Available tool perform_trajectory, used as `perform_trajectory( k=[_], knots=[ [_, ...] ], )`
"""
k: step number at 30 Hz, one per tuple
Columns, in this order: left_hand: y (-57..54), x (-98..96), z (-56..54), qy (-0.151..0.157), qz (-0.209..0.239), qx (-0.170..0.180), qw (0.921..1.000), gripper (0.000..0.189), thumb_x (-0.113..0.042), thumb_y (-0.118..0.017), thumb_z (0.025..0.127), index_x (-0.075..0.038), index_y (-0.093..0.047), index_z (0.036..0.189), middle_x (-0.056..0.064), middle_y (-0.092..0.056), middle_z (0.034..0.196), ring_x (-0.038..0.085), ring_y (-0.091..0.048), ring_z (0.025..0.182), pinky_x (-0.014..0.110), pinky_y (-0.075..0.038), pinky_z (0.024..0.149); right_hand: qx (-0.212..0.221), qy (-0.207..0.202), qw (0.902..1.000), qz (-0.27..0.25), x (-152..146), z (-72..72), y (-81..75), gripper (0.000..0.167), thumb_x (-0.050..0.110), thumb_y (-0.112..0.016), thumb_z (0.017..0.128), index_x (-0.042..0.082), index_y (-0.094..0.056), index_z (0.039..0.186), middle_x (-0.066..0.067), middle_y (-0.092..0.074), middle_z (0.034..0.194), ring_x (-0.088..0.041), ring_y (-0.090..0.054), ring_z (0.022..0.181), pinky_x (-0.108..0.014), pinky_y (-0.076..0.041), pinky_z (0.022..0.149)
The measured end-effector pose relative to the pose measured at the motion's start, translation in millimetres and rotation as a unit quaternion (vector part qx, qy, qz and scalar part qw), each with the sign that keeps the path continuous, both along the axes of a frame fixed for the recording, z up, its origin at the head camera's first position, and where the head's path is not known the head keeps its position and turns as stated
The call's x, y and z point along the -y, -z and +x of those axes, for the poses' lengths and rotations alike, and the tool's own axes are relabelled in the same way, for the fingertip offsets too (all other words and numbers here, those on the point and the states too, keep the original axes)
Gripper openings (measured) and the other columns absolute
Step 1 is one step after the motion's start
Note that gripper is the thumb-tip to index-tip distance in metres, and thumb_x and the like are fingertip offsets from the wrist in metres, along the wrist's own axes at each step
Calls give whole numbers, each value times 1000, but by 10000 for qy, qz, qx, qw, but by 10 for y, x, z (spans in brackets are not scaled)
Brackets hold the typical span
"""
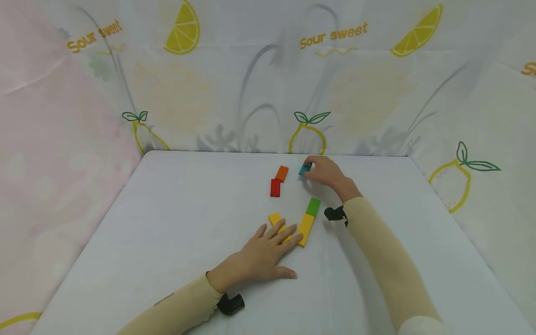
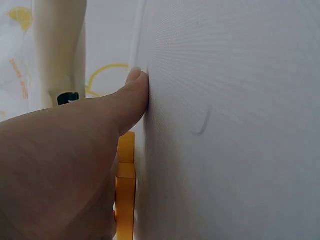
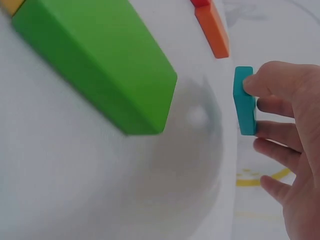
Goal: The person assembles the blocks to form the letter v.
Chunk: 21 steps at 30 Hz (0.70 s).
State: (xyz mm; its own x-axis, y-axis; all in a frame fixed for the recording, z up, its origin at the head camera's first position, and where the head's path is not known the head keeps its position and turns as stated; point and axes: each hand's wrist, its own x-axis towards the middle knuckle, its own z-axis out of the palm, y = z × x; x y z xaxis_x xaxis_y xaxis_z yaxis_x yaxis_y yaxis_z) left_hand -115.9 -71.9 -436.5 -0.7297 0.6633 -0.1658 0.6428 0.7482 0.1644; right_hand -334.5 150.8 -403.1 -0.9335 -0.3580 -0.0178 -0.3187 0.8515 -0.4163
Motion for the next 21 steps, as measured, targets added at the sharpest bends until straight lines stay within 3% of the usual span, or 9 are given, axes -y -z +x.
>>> perform_trajectory(
  k=[12, 21],
  knots=[
    [0, -12, -16, -6, -41, 26, 10000, 87, -76, -43, 90, -36, -9, 159, -7, -6, 169, 26, -1, 157, 61, -17, 121, -202, -341, 9977, 544, -130, 182, -26, 34, 25, -64, 90, 10, -65, 120, -11, -67, 124, -28, -59, 110, -49, -47, 102],
    [-11, -16, -4, -31, -54, 29, 10000, 88, -76, -44, 89, -36, -10, 159, -7, -7, 169, 26, -1, 158, 61, -18, 121, -288, -568, 9958, 656, -176, 328, -16, 36, 24, -66, 87, 9, -67, 120, -12, -68, 122, -28, -60, 109, -48, -49, 99]
  ],
)
